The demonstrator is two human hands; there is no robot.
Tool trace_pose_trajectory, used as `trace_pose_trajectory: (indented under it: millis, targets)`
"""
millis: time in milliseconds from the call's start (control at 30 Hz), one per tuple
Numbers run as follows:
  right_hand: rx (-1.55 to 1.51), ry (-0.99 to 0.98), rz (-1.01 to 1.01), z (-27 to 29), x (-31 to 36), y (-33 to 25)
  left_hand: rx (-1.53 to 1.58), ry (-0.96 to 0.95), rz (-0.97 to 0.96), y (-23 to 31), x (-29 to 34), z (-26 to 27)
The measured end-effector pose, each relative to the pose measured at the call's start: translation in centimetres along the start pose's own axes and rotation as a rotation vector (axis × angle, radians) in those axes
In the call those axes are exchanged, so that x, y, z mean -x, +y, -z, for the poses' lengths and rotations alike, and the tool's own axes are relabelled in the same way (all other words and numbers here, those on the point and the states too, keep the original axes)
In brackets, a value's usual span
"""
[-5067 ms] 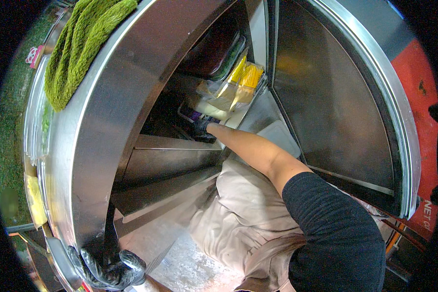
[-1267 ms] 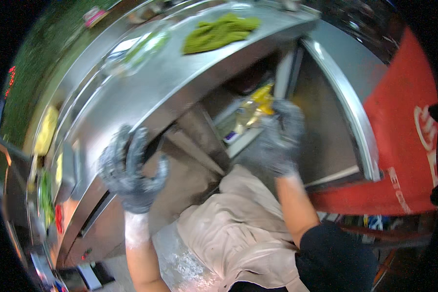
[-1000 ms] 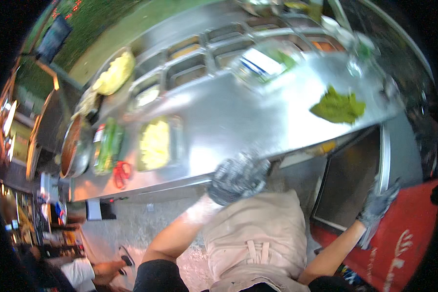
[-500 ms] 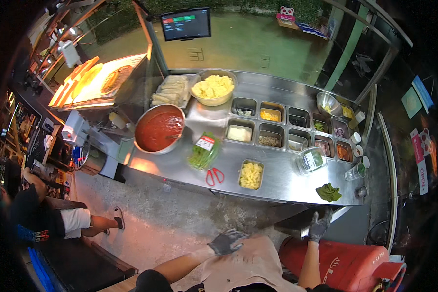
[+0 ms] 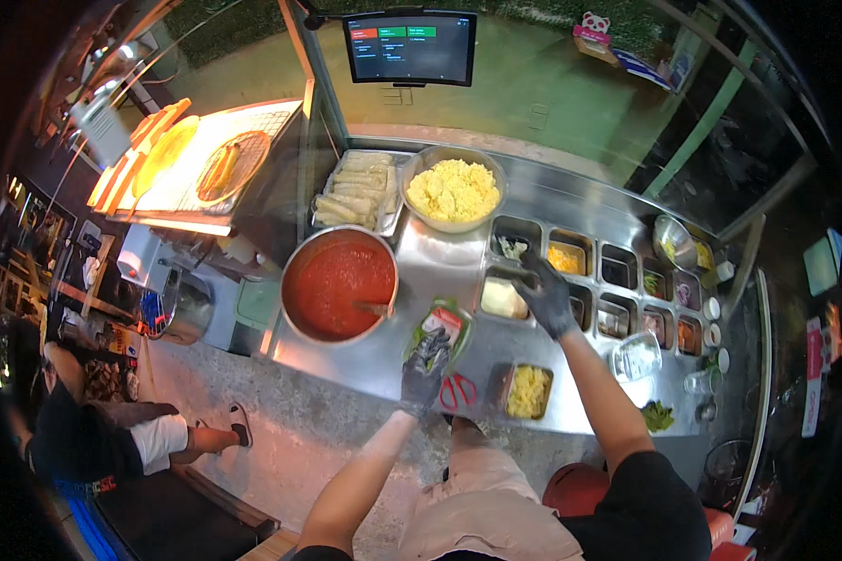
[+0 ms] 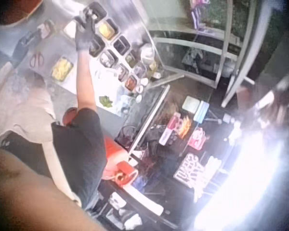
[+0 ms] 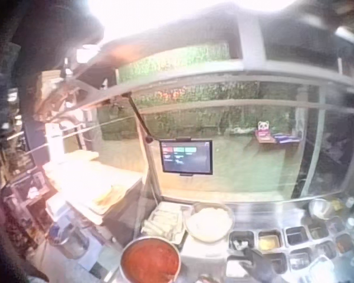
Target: The person retrieves a container of shredded cheese from a refrigerator, then spreads tomato sauce and cheese onto a pizza base. They add sliced olives, green peppers, red onions, mushrooms, and ham to the pizza.
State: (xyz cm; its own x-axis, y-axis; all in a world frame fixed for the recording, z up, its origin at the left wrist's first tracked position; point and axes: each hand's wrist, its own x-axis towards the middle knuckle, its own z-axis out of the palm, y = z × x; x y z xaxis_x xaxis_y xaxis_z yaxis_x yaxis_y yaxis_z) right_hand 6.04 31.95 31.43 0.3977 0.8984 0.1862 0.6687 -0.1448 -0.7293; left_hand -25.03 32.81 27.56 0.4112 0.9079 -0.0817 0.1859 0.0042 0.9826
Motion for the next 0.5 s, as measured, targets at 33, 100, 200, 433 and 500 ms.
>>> trace_pose_trajectory:
  millis: [33, 100, 200, 433, 500]
  targets:
    - [0.010, -0.065, 0.076, -1.8, -5.4, 0.9, 0.130, 0.019, 0.035, 0.6, -3.5, -0.8]
    - [0.152, -0.158, 0.110, -6.2, -15.0, 3.0, 0.303, 0.044, 0.119, 0.7, -9.9, -2.3]
    - [0.391, -0.266, 0.109, -13.2, -26.0, 5.5, 0.407, 0.089, 0.310, -0.7, -17.5, -4.2]
    - [0.683, -0.384, -0.021, -20.5, -32.3, 8.0, 0.593, 0.200, 0.419, -2.3, -24.4, -6.6]
    - [0.570, -0.387, -0.050, -20.2, -32.3, 8.5, 0.554, 0.201, 0.340, -1.6, -25.5, -6.7]
